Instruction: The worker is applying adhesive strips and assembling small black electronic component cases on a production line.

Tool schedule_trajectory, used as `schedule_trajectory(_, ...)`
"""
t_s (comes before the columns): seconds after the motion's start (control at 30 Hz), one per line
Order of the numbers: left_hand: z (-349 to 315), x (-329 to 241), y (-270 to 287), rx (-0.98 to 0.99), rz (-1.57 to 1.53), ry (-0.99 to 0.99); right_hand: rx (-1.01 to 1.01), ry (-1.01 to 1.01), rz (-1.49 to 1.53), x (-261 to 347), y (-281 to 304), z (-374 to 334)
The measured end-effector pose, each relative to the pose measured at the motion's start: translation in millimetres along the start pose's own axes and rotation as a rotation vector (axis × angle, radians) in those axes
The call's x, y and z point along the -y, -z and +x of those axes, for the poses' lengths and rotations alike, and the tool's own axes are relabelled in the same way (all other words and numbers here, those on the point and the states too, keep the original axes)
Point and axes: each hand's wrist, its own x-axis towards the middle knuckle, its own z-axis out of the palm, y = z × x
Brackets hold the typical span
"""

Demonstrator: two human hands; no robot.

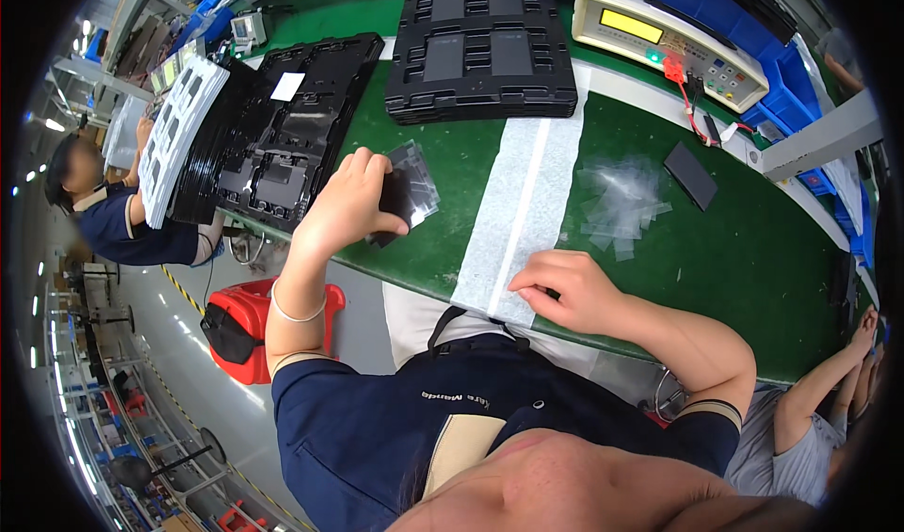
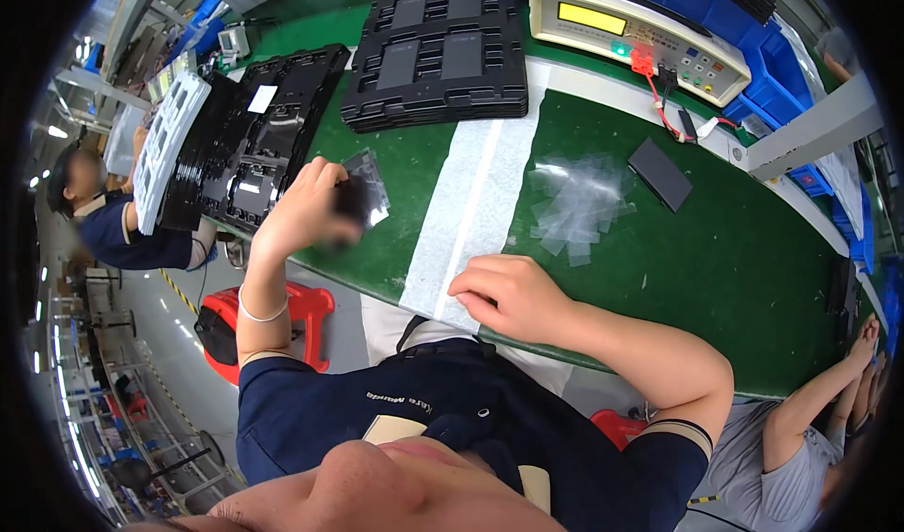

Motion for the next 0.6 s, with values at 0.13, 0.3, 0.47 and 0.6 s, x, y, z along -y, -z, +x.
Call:
schedule_trajectory(0.13,0,11,-11,-0.066,-0.070,0.040,-0.005,0.034,-0.054,0,-1,2)
schedule_trajectory(0.3,-6,10,-15,-0.186,-0.033,0.171,-0.004,0.029,-0.112,1,-3,1)
schedule_trajectory(0.47,-8,25,-16,-0.252,-0.101,0.177,-0.010,0.086,-0.169,0,-6,1)
schedule_trajectory(0.6,-5,24,-12,-0.416,-0.021,0.166,-0.004,0.069,-0.182,1,-7,2)
